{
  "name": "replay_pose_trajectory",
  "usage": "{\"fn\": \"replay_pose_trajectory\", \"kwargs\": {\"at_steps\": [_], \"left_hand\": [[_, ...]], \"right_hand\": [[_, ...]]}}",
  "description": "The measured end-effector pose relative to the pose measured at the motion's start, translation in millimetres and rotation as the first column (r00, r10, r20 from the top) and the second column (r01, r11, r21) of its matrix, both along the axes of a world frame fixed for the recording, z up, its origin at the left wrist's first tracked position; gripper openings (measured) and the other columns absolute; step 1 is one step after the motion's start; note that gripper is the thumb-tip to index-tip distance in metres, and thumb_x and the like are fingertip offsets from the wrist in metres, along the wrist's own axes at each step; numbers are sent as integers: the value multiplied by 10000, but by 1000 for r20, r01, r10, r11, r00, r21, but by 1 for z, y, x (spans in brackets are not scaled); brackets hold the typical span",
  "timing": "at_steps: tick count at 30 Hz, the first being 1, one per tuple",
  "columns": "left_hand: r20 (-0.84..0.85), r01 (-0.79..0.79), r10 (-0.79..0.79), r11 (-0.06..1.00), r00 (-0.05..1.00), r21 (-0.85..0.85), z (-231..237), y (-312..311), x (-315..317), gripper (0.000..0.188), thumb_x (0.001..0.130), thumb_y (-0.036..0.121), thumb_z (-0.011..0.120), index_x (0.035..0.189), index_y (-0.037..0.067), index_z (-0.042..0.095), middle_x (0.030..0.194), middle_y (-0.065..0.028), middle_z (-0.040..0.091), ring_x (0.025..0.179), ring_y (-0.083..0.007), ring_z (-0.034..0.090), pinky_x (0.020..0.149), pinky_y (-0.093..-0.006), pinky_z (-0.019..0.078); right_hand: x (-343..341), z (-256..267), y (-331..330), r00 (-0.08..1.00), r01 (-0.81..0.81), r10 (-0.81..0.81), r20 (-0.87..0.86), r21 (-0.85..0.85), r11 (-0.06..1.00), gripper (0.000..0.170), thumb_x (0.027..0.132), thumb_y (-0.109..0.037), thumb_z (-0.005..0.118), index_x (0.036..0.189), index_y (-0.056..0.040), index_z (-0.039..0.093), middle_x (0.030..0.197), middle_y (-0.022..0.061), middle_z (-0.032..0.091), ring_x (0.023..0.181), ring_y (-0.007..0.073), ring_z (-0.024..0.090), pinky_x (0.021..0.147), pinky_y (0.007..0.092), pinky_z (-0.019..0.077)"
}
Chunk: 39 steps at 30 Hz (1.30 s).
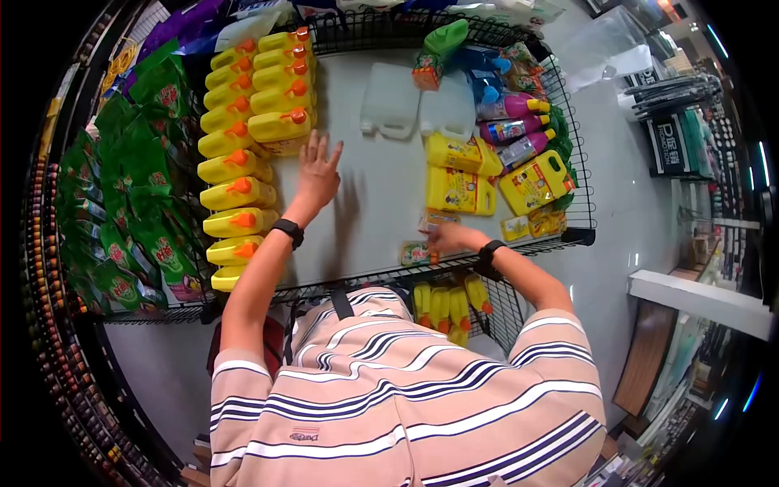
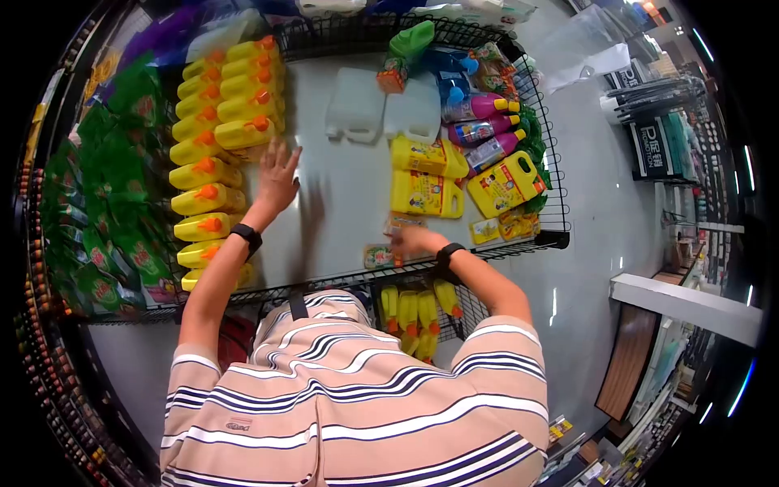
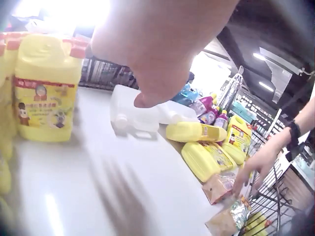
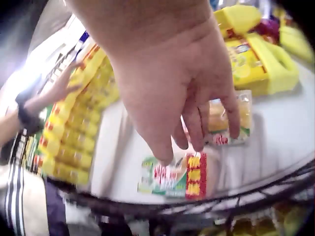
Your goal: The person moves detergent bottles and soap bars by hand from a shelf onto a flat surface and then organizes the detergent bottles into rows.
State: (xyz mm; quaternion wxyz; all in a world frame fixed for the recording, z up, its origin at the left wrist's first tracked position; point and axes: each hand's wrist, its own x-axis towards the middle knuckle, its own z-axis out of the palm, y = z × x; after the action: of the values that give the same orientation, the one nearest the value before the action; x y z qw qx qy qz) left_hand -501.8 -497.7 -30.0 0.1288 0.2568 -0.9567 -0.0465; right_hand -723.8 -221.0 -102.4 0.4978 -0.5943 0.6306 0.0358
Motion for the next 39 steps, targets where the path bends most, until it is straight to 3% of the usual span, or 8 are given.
{"fn": "replay_pose_trajectory", "kwargs": {"at_steps": [6, 10, 11, 16, 19, 20, 32, 39], "left_hand": [[290, 75, -120, 984, 949, 160, -48, 51, -12, 607, 708, 127, 592, 1278, 59, 395, 1370, -201, 295, 1322, -386, 166, 1021, -508, 269], [245, 104, -188, 942, 951, 318, -58, 82, -28, 570, 700, 97, 558, 1249, 40, 419, 1346, -204, 328, 1305, -392, 210, 990, -509, 314], [244, 138, -231, 929, 942, 344, -60, 88, -33, 557, 687, 96, 562, 1228, 35, 440, 1325, -209, 347, 1295, -393, 231, 969, -505, 338], [71, 302, -339, 902, 938, 308, -77, 116, -50, 375, 665, 139, 593, 1018, 24, 539, 1025, -162, 505, 1034, -330, 468, 751, -436, 476], [63, 384, -456, 809, 888, 446, -44, 133, -73, 338, 663, 161, 620, 961, 19, 545, 977, -164, 523, 984, -323, 492, 717, -423, 482], [49, 388, -450, 815, 891, 430, -45, 139, -81, 338, 663, 161, 620, 961, 19, 545, 977, -164, 523, 984, -323, 492, 717, -423, 482], [-209, 227, -163, 915, 964, 332, -12, 168, -99, 366, 633, 194, 656, 925, 21, 519, 822, -125, 585, 935, -292, 534, 774, -406, 385], [-163, 320, -278, 880, 946, 351, -17, 100, -76, 301, 620, 215, 675, 883, 107, 576, 736, -88, 632, 726, -280, 623, 651, -382, 455]], "right_hand": [[-102, -9, 21, 475, 735, -824, -309, -375, 564, 454, 720, -379, 617, 965, 2, 624, 896, 215, 636, 862, 333, 613, 753, 390, 469], [-189, -178, 88, 244, 892, -943, -225, -329, 310, 689, 750, -519, 564, 1087, 80, 531, 1055, 286, 570, 1054, 347, 544, 833, 401, 431], [-189, -124, 60, 361, 911, -923, -135, -163, 380, 705, 776, -500, 572, 1189, 60, 458, 1069, 150, 585, 904, 214, 561, 733, 365, 451], [-132, -92, 47, -223, 958, -969, 102, 208, -198, 531, 861, -430, 454, 1268, -88, 445, 1249, 45, 503, 1107, 235, 458, 912, 366, 358], [-115, -87, 61, 65, 973, -938, 341, 185, 135, 510, 839, -512, 459, 1137, -102, 517, 1127, 32, 564, 981, 244, 519, 792, 445, 437], [-115, -98, 56, -328, 871, -890, 317, 467, -154, 422, 842, -445, 460, 1094, -115, 532, 1047, 54, 582, 937, 249, 537, 763, 421, 456], [38, 37, -5, -312, 755, -705, 637, 617, 224, 617, 864, -582, 369, 1223, -90, 468, 1152, 65, 557, 1075, 253, 518, 930, 361, 402], [96, 17, -71, -483, 823, -551, 680, 568, -20, 760, 823, -666, 319, 1301, -79, 378, 1283, 94, 452, 1154, 269, 459, 962, 398, 377]]}}
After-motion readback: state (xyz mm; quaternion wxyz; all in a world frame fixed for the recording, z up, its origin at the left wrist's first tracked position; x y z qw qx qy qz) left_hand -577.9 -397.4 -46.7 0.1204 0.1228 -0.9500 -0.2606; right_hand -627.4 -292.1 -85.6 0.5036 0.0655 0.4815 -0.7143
